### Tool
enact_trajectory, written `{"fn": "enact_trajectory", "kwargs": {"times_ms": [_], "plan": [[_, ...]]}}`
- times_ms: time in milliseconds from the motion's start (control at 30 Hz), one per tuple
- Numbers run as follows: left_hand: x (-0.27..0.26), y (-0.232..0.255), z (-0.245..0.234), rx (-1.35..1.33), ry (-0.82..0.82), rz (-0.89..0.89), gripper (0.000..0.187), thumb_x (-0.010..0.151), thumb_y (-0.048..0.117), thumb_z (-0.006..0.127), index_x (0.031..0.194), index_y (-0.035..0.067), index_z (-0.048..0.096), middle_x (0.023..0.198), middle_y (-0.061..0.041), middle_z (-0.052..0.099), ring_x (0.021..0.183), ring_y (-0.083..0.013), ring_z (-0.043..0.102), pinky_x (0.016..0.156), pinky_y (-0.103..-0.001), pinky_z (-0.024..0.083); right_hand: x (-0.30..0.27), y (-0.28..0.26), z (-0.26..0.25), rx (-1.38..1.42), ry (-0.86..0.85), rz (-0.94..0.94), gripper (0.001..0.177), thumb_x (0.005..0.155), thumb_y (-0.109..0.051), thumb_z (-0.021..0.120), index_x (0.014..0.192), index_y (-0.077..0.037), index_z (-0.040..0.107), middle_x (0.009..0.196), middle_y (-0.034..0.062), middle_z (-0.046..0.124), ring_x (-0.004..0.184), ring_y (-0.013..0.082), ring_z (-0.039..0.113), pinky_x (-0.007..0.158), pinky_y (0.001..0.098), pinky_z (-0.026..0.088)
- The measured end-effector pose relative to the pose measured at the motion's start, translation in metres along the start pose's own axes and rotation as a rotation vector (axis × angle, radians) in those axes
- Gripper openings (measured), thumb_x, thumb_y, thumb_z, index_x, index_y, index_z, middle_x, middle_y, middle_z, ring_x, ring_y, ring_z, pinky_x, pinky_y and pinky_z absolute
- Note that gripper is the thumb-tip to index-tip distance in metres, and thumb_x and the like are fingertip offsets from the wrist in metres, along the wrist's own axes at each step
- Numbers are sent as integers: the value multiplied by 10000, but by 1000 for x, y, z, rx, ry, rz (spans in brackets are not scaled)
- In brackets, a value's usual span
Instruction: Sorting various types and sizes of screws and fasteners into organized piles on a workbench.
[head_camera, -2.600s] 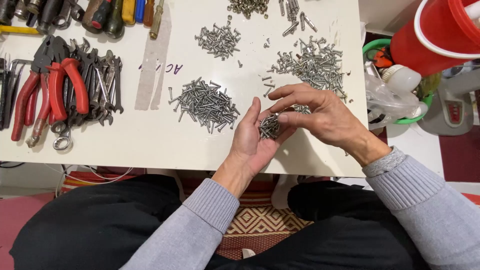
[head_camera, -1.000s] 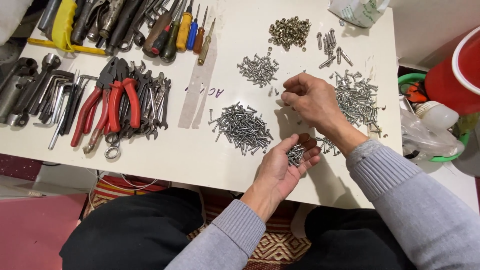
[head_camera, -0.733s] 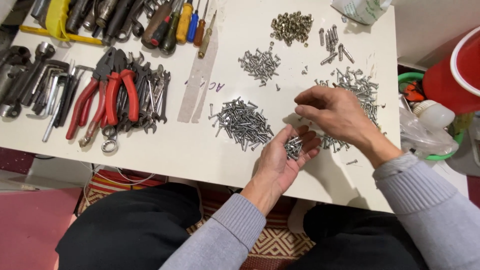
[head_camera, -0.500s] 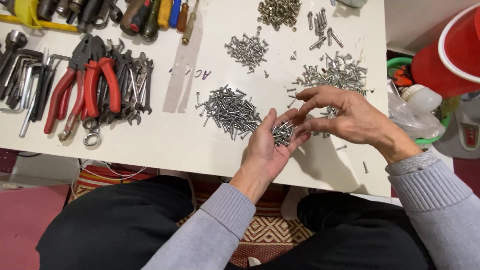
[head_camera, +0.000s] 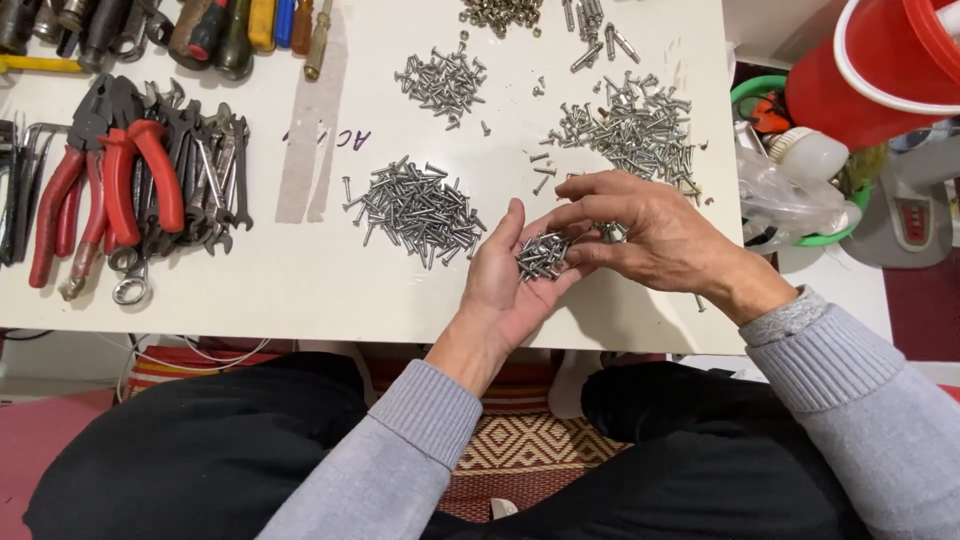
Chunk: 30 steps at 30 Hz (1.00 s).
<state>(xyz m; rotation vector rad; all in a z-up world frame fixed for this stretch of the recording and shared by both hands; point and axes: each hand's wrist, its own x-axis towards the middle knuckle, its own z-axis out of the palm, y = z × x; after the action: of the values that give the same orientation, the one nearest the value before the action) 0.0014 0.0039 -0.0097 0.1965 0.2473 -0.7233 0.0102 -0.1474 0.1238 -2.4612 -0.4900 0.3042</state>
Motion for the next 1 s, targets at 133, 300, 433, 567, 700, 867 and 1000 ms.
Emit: {"fn": "enact_trajectory", "kwargs": {"times_ms": [133,300,433,567,700,867,1000], "plan": [[-1,1,3,1,-1,-5,679,1086,566,363,1375,-14,567,1227,-227,652,1081,-339,684,1042,-561,513,2,1,-2,2,19,-33,259,816,-143,818,1061,-225,800,1216,99,716,1214,338,645,1020,522,486],[6,-1,-8,-10,-12,-32,588,1094,475,401,1392,-8,556,1284,-256,625,1163,-411,651,1049,-596,487,4,6,-1,-9,17,-61,177,857,-136,788,1029,-179,790,1165,100,740,1138,328,681,975,505,515],[5,-1,-8,17,8,-39,520,1094,402,426,1379,-12,564,1244,-238,650,1126,-399,676,1026,-586,510,4,5,0,1,-1,-60,174,846,-128,796,1017,-157,784,1150,103,752,1101,330,693,956,508,525],[3,1,-6,32,32,-22,447,1064,337,495,1351,8,592,1240,-233,667,1097,-376,693,1011,-577,527,6,3,1,-5,-1,-75,195,820,-112,812,1010,-137,779,1148,108,757,1088,330,699,938,507,533],[0,2,-3,9,59,-18,367,1037,279,524,1268,18,639,1104,-219,712,1068,-388,709,1003,-585,540,6,2,2,-16,7,-79,144,851,-79,767,987,-124,775,1143,109,758,1096,335,700,938,493,542],[-1,2,1,-1,60,-8,355,1039,259,516,1259,4,629,1093,-235,713,1087,-409,698,996,-593,539,7,3,2,-12,8,-73,144,863,-64,745,996,-113,771,1140,129,758,1095,346,704,932,507,547],[3,0,-6,5,72,0,357,1034,256,520,1266,5,624,1100,-239,719,1091,-408,699,990,-586,542,6,7,0,30,6,-44,148,869,-61,735,1013,-82,758,1133,156,755,1081,368,706,936,533,543]]}}
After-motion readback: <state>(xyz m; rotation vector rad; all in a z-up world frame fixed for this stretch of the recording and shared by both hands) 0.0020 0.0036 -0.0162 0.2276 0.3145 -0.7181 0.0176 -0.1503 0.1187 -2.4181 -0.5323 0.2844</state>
